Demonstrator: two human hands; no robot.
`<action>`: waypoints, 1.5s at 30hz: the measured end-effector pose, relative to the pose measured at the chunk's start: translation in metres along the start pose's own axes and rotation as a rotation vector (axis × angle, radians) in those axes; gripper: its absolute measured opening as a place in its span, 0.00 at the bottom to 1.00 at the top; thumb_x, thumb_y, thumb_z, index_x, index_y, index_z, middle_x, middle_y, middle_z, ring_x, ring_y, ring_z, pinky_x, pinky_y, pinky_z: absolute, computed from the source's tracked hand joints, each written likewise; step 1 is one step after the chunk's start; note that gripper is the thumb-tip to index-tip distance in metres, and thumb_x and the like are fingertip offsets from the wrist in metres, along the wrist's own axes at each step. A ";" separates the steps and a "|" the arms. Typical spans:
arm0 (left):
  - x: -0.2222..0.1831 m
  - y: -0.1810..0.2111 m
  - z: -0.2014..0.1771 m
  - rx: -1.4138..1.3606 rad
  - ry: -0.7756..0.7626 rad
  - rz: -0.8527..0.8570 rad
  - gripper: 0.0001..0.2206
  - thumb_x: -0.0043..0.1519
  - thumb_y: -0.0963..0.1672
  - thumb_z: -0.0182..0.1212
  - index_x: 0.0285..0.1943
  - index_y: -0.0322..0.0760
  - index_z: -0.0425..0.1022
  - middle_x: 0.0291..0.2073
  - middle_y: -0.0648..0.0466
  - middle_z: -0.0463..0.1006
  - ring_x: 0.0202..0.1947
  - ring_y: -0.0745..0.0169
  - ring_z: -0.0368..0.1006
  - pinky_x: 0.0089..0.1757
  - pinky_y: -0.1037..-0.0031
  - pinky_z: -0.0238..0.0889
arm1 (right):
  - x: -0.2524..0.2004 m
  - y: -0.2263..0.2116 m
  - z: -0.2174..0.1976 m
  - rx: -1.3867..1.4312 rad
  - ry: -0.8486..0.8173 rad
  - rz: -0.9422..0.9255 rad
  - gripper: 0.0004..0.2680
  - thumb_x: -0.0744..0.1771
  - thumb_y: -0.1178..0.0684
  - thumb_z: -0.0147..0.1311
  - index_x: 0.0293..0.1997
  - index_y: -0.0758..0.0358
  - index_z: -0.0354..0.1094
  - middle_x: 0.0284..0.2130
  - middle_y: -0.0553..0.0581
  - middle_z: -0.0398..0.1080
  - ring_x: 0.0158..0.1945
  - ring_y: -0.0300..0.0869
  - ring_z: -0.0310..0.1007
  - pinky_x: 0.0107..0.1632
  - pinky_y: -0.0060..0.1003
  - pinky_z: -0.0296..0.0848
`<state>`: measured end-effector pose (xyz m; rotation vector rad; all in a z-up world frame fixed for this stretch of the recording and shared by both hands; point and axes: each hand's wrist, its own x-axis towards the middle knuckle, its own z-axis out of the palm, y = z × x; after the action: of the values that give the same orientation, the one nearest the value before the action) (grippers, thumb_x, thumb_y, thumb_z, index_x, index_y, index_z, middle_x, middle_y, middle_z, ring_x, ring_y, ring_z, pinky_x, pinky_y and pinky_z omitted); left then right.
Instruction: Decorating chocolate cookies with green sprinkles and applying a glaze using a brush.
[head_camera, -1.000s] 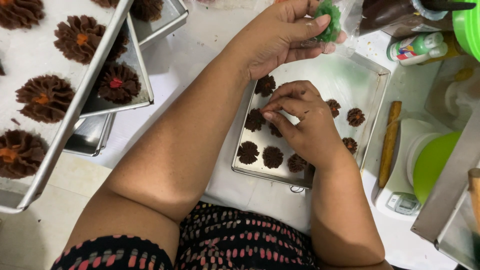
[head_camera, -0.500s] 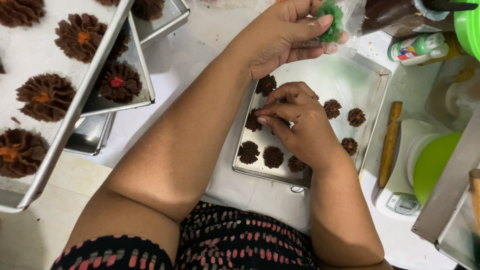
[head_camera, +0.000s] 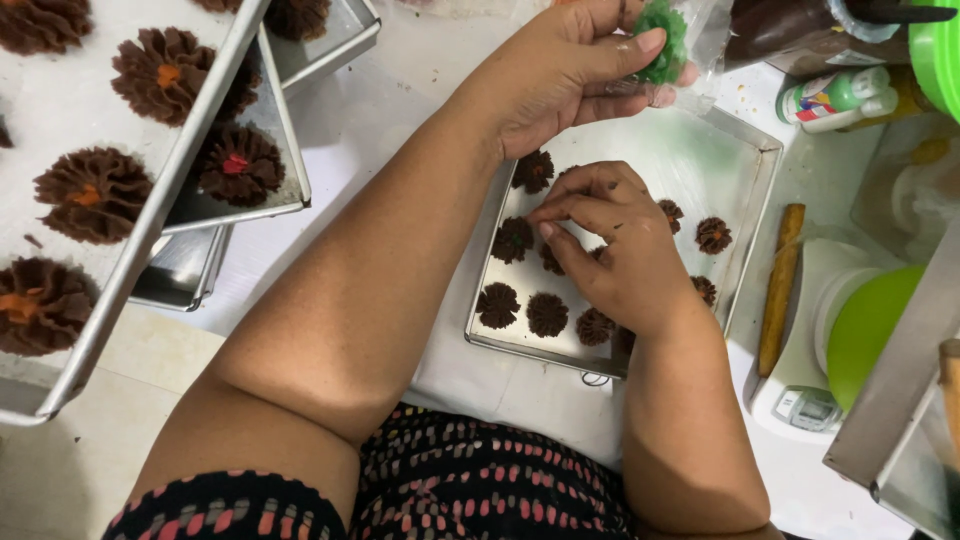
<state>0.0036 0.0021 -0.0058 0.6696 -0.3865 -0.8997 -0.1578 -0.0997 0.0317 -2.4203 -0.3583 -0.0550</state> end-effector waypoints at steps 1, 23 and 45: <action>0.000 0.000 0.000 0.000 -0.001 -0.001 0.08 0.60 0.46 0.65 0.43 0.40 0.76 0.46 0.40 0.87 0.43 0.59 0.85 0.47 0.77 0.79 | -0.001 0.000 -0.001 -0.010 -0.004 0.012 0.06 0.68 0.63 0.58 0.45 0.59 0.78 0.46 0.55 0.70 0.54 0.46 0.68 0.61 0.40 0.67; -0.007 -0.004 0.019 0.175 -0.125 -0.219 0.09 0.60 0.46 0.66 0.45 0.42 0.73 0.44 0.47 0.87 0.41 0.70 0.81 0.48 0.78 0.79 | -0.010 0.000 -0.044 -0.121 0.642 0.004 0.09 0.76 0.53 0.48 0.51 0.72 0.69 0.49 0.67 0.66 0.58 0.52 0.65 0.63 0.44 0.66; -0.002 -0.016 0.020 0.319 -0.106 -0.181 0.06 0.59 0.42 0.69 0.39 0.37 0.77 0.31 0.55 0.80 0.35 0.68 0.81 0.42 0.76 0.85 | -0.024 0.021 -0.050 -0.239 0.524 0.097 0.02 0.71 0.65 0.68 0.45 0.70 0.78 0.48 0.65 0.69 0.56 0.50 0.66 0.50 0.40 0.72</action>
<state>-0.0183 -0.0109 -0.0016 0.9636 -0.5782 -1.0593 -0.1724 -0.1528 0.0534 -2.5330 0.0081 -0.7076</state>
